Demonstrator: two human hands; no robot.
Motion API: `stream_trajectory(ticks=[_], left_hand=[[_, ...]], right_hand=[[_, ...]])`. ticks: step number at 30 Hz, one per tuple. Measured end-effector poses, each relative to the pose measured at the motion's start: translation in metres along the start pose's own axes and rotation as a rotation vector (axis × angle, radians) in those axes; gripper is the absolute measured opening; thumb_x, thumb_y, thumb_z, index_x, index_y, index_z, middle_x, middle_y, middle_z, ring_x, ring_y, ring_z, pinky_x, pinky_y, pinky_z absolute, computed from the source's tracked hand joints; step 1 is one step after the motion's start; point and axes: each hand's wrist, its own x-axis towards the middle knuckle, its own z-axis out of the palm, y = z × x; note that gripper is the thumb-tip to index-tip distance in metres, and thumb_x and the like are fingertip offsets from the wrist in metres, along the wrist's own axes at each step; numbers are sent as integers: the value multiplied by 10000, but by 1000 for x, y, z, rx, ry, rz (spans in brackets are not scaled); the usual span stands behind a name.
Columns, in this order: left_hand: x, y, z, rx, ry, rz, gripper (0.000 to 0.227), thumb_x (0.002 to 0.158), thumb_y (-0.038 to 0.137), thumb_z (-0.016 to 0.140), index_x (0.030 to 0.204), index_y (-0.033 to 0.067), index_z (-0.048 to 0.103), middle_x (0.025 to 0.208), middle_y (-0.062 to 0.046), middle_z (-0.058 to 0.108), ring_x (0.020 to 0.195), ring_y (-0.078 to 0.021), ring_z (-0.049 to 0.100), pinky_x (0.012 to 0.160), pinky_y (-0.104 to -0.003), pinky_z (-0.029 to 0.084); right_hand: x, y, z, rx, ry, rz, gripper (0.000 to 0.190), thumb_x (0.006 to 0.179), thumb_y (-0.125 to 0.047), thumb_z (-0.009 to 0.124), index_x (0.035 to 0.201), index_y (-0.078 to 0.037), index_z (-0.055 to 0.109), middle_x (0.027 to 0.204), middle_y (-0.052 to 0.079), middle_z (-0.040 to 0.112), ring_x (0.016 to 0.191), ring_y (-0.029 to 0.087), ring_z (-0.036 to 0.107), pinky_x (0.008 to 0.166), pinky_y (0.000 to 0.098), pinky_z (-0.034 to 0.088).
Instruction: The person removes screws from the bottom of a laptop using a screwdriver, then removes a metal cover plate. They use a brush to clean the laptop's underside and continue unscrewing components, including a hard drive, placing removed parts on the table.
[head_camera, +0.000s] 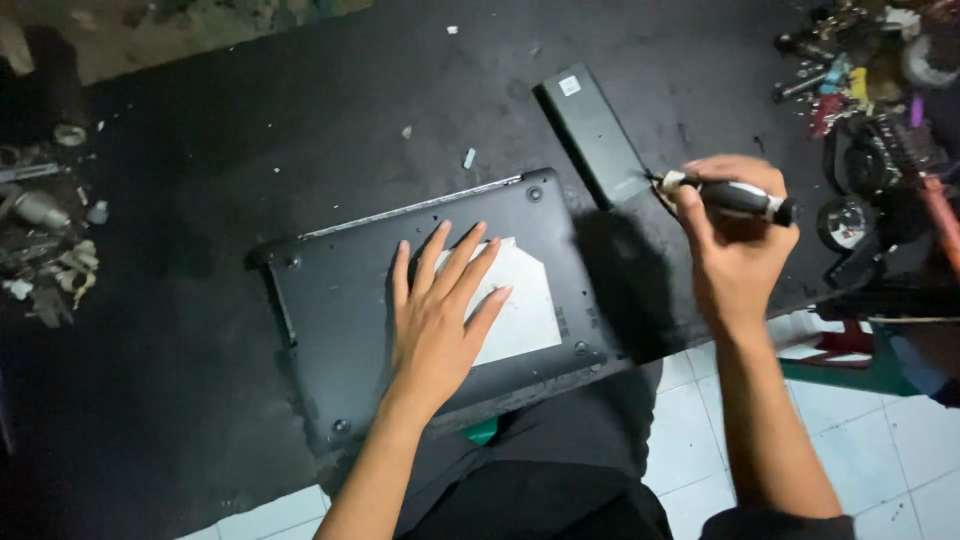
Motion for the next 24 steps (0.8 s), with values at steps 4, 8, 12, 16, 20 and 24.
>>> stream_trajectory(ticks=[4,8,12,16,20,24], left_hand=[[2,0,-1,-1,16,13,452,1051,385,545,1439,161,602,1546,-16,533,1494,-314,387,1240,-591,179],[2,1,2,-55,-1,-24,462,1044,390,561,1435,147,605,1558,-43,523,1510,-322,354,1239,-601,116],[2,-1,7,-98,-4,-59,458,1034,397,585,1415,146,624,1563,-49,522,1524,-319,328,1238,-604,60],[2,0,6,-89,-18,-63,458,1032,397,589,1416,150,620,1569,-42,516,1528,-312,321,1238,-598,53],[2,0,5,-96,-35,-74,464,1039,407,568,1424,153,615,1577,-39,505,1529,-310,315,1237,-599,46],[2,1,4,-103,-45,-81,465,1041,401,566,1428,147,612,1578,-54,501,1531,-318,305,1234,-609,47]], right_hand=[[6,42,-29,-86,-11,184,153,1072,-77,769,1136,-32,638,1159,112,590,1050,198,629,928,277,521],[8,38,-28,68,-66,386,206,1050,-101,717,1190,-13,593,1073,120,634,885,164,679,817,278,582],[5,36,-38,460,-219,575,562,928,-285,700,1344,26,487,1078,253,662,867,271,733,842,377,626],[6,41,-50,471,-369,720,931,897,-814,370,1367,-27,535,1143,177,669,941,229,721,862,349,569],[21,44,-47,136,-457,679,295,1076,-180,534,1318,-20,481,1092,203,636,816,310,712,700,376,591],[41,14,-36,-420,-676,506,605,970,-78,629,1513,-139,368,1066,237,681,861,496,710,728,604,564]])
